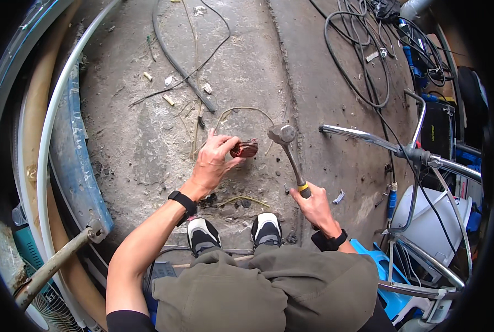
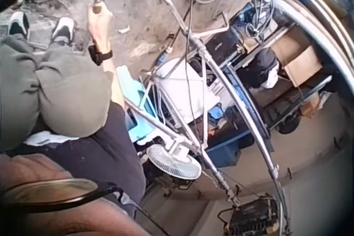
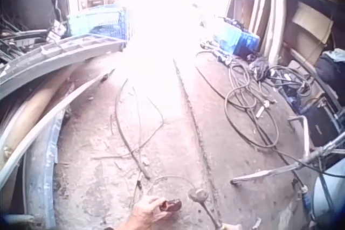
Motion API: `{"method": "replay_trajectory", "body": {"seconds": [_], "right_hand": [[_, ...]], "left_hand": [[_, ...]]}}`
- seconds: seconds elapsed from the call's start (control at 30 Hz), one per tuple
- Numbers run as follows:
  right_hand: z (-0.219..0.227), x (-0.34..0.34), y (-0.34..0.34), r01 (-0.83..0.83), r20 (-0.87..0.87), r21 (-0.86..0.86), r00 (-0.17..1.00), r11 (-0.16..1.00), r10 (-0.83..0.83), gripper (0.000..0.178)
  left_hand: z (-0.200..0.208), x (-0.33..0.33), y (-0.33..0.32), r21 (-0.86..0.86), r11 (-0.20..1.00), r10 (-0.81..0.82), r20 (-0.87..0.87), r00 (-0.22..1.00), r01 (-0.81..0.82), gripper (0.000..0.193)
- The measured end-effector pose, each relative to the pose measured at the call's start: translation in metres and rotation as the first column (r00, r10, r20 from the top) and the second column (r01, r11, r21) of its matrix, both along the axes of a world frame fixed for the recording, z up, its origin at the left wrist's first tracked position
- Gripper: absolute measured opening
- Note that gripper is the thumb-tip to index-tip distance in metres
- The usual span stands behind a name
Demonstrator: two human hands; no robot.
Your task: The person repeatedly strikes a small copper-wound coil with a hammer on a concrete floor. They hold the coil with one hand and strike it with the other, occasionally rotating it to hit different sides. The coil is eventually broken into pieces.
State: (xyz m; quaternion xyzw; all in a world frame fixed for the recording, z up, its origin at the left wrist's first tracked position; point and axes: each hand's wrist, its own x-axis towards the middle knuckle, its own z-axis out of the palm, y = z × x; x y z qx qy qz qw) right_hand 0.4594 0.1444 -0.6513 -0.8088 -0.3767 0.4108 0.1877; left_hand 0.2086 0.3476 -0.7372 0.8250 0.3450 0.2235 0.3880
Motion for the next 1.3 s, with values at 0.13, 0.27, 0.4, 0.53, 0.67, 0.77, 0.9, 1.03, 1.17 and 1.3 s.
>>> {"method": "replay_trajectory", "body": {"seconds": [0.13,0.27,0.4,0.53,0.67,0.77,0.9,1.03,1.17,1.3], "right_hand": [[0.001,-0.014,0.003,-0.011,0.009,0.087,1.0,0.996,0.01,0.03],[0.008,-0.019,0.017,-0.058,0.025,0.133,0.998,0.989,0.055,0.031],[-0.003,-0.035,0.014,-0.007,0.023,0.143,1.0,0.99,0.004,0.03],[-0.021,-0.032,0.015,-0.015,0.021,0.059,1.0,0.998,0.013,0.03],[-0.016,-0.027,0.025,0.026,-0.019,0.105,1.0,0.994,-0.024,0.031],[0.0,-0.029,0.03,0.056,0.007,0.123,0.998,0.991,-0.057,0.033],[-0.036,-0.03,0.014,-0.041,0.085,0.093,0.996,0.995,0.033,0.032],[-0.044,-0.03,0.005,0.071,-0.019,0.021,0.997,0.997,-0.071,0.034],[-0.006,-0.022,0.017,0.183,-0.034,0.18,0.983,0.966,-0.18,0.04],[0.078,-0.019,0.06,0.222,-0.148,0.42,0.973,0.88,-0.175,0.039]], "left_hand": [[-0.004,-0.001,0.002,-0.023,0.999,0.028,0.126,0.992,-0.025,0.049],[-0.015,0.017,0.001,0.103,0.987,0.113,0.069,0.991,-0.12,0.052],[-0.026,0.017,0.003,0.172,0.981,0.102,-0.084,0.991,-0.087,0.058],[-0.031,0.017,0.002,0.175,0.975,0.157,-0.093,0.983,-0.139,0.053],[-0.029,0.018,0.004,0.171,0.968,0.199,-0.088,0.976,-0.182,0.05],[-0.025,0.02,0.003,0.184,0.967,0.2,-0.116,0.973,-0.177,0.049],[-0.025,0.024,0.0,0.162,0.973,0.185,-0.126,0.975,-0.164,0.05],[-0.032,0.024,-0.009,0.12,0.979,0.178,-0.115,0.977,-0.165,0.055],[-0.035,0.024,-0.004,0.163,0.966,0.217,-0.077,0.973,-0.202,0.056],[-0.033,0.019,-0.007,0.214,0.957,0.224,-0.129,0.966,-0.193,0.053]]}}
